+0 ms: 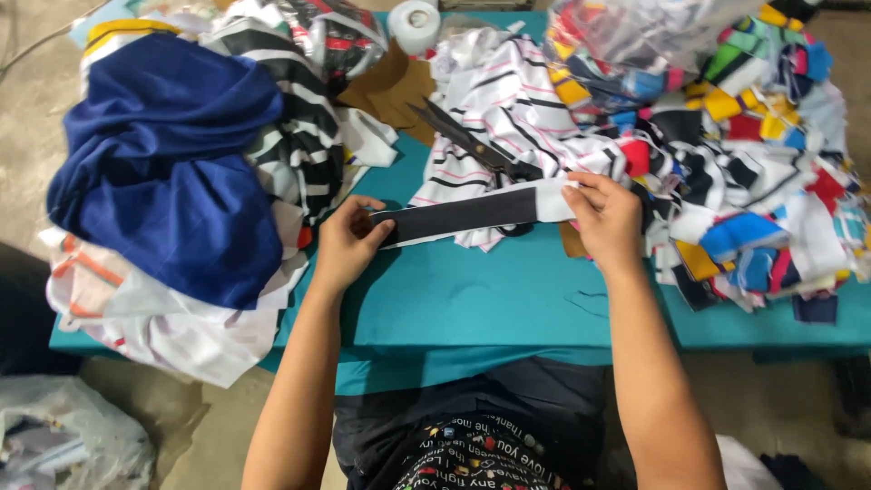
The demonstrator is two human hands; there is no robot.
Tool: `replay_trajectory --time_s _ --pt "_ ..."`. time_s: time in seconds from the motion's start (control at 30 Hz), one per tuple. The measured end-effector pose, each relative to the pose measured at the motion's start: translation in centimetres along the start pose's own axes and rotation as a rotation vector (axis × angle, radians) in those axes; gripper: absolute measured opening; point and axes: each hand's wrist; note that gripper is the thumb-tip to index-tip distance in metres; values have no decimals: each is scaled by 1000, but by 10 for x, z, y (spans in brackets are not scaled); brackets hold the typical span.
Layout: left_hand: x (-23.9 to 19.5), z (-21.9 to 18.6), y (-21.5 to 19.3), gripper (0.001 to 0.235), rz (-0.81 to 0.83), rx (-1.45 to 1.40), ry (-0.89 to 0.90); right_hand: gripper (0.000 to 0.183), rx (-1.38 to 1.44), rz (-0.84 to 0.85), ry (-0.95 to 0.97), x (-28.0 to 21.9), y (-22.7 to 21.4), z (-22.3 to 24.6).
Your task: The person is using scissors to trim and sort various colorful fabric scraps on a work table.
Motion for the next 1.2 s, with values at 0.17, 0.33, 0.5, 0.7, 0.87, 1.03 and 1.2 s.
replay_trajectory --time_s 0.17,0.33,0.5,0.7,0.87,1.03,1.2 --pt "-1 -16 2 21 10 33 26 20 -45 -23 -2 -5 -1 -4" --pt "-3 -17 4 16 6 13 8 15 35 -9 33 -8 -3 12" --pt "0 -14 5 20 -7 2 -36 21 4 1 70 -1 -12 17" --pt "3 -22 -2 23 60 37 -78 20 -50 23 81 6 -11 13" --pt "5 -9 -2 9 90 35 -105 17 -68 56 72 6 -6 18" --pt "11 5 -5 7 23 -107 -157 19 -221 70 33 15 0 26" --pt "12 14 1 10 15 -189 -233 13 -204 19 -86 21 7 33"
Point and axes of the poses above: each hand's wrist, its own x-axis towards the middle knuckle, its own y-axis out of the palm, z = x × y, and after that the axes turned 15 degrees about -z, right-handed
